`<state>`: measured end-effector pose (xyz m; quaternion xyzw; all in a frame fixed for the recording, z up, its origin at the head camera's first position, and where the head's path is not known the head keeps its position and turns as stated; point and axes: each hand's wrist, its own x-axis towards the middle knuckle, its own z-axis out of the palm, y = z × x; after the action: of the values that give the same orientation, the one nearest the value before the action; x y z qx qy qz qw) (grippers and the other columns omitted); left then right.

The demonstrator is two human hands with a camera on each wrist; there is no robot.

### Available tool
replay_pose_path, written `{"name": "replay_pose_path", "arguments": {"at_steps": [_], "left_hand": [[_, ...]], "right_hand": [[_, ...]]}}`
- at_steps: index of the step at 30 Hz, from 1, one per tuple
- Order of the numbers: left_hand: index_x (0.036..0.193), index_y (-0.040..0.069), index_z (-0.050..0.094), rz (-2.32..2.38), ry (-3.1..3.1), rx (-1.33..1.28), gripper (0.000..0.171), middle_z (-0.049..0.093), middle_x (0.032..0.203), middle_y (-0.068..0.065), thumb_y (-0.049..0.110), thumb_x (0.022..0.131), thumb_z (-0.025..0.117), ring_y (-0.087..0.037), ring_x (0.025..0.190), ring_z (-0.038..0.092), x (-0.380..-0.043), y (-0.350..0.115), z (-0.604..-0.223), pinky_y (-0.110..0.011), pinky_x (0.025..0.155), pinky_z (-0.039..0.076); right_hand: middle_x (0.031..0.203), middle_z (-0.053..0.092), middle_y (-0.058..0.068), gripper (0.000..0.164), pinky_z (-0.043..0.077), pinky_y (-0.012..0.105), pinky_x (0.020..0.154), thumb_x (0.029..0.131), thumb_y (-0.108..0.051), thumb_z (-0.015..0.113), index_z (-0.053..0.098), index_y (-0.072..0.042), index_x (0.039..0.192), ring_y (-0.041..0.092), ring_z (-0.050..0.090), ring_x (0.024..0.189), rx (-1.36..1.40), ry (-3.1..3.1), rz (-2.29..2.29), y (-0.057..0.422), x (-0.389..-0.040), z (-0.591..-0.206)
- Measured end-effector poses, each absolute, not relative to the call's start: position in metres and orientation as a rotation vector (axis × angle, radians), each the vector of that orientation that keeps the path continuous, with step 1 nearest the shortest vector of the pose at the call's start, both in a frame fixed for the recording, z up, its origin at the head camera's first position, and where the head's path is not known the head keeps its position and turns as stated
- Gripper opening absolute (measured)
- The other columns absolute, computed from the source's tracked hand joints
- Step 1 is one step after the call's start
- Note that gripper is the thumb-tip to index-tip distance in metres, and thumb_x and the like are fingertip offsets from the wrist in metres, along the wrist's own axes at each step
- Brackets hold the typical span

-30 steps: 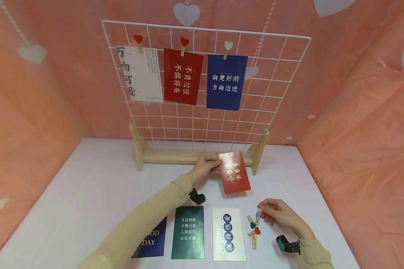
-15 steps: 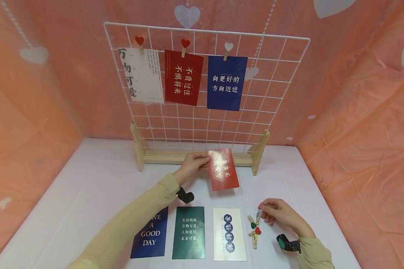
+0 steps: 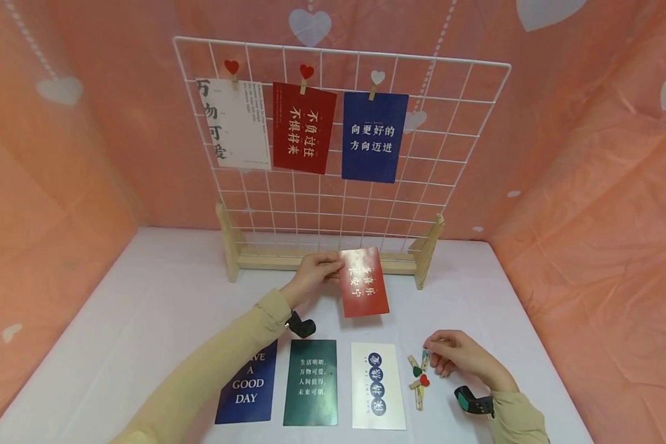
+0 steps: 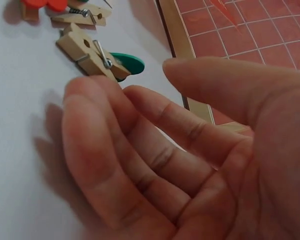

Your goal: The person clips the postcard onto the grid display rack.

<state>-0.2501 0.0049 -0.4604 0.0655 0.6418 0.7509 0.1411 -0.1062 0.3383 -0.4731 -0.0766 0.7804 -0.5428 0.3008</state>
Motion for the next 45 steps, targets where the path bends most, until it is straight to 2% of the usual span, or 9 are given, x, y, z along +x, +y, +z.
{"name": "replay_pose_path", "arguments": {"at_steps": [5, 12, 20, 28, 34, 40, 45], "left_hand": [[0.109, -0.014, 0.062, 2.179, 1.850, 0.169, 0.024, 0.069, 0.088, -0.017, 0.001, 0.091, 0.064, -0.010, 0.065, 0.065, -0.250, 0.000, -0.459, -0.045, 0.081, 0.055], [0.110, -0.014, 0.062, 2.175, 1.854, 0.146, 0.025, 0.069, 0.084, -0.013, 0.001, 0.090, 0.065, -0.010, 0.064, 0.064, -0.247, 0.000, -0.452, -0.051, 0.086, 0.052], [0.109, -0.015, 0.062, 2.194, 1.845, 0.184, 0.025, 0.069, 0.088, -0.020, 0.001, 0.090, 0.064, -0.010, 0.063, 0.065, -0.246, 0.001, -0.450, -0.036, 0.072, 0.059], [0.109, -0.014, 0.063, 2.192, 1.860, 0.164, 0.024, 0.069, 0.085, -0.018, 0.001, 0.090, 0.064, -0.010, 0.060, 0.064, -0.244, 0.001, -0.443, -0.040, 0.074, 0.058], [0.108, -0.014, 0.063, 2.206, 1.860, 0.169, 0.023, 0.069, 0.086, -0.021, 0.000, 0.090, 0.065, -0.010, 0.059, 0.064, -0.243, 0.001, -0.442, -0.032, 0.068, 0.059], [0.108, -0.014, 0.063, 2.177, 1.894, 0.181, 0.024, 0.069, 0.087, -0.019, 0.003, 0.091, 0.065, -0.011, 0.061, 0.065, -0.242, 0.000, -0.440, -0.040, 0.073, 0.058], [0.108, -0.011, 0.063, 2.141, 1.911, 0.177, 0.024, 0.069, 0.089, -0.015, 0.005, 0.090, 0.066, -0.011, 0.061, 0.064, -0.241, -0.002, -0.439, -0.038, 0.072, 0.058]], "right_hand": [[0.082, 0.062, 0.014, 0.031, 0.057, 0.029, 0.059, 0.101, -0.019, 0.050, 0.057, 0.009, 0.110, 0.019, 0.061, 0.067, -0.212, 2.093, -1.428, 0.336, -0.108, -0.472], [0.080, 0.063, 0.013, 0.028, 0.056, 0.030, 0.058, 0.098, -0.019, 0.056, 0.057, 0.008, 0.107, 0.020, 0.060, 0.066, -0.162, 2.133, -1.418, 0.332, -0.109, -0.472], [0.073, 0.061, 0.010, 0.025, 0.051, 0.026, 0.051, 0.094, -0.019, 0.063, 0.060, 0.005, 0.099, 0.019, 0.057, 0.061, -0.123, 2.220, -1.379, 0.324, -0.108, -0.471], [0.072, 0.061, 0.006, 0.022, 0.049, 0.025, 0.051, 0.090, -0.022, 0.068, 0.063, 0.000, 0.092, 0.018, 0.055, 0.060, -0.072, 2.291, -1.287, 0.321, -0.107, -0.473], [0.072, 0.061, 0.007, 0.020, 0.049, 0.025, 0.052, 0.092, -0.017, 0.066, 0.061, 0.002, 0.093, 0.019, 0.056, 0.063, -0.100, 2.278, -1.296, 0.323, -0.106, -0.472], [0.077, 0.062, 0.008, 0.020, 0.050, 0.025, 0.054, 0.093, -0.017, 0.064, 0.061, 0.002, 0.095, 0.018, 0.056, 0.065, -0.134, 2.291, -1.292, 0.327, -0.104, -0.469], [0.084, 0.064, 0.010, 0.018, 0.054, 0.028, 0.060, 0.093, -0.015, 0.063, 0.061, 0.003, 0.097, 0.020, 0.060, 0.074, -0.145, 2.318, -1.321, 0.335, -0.104, -0.467]]}}
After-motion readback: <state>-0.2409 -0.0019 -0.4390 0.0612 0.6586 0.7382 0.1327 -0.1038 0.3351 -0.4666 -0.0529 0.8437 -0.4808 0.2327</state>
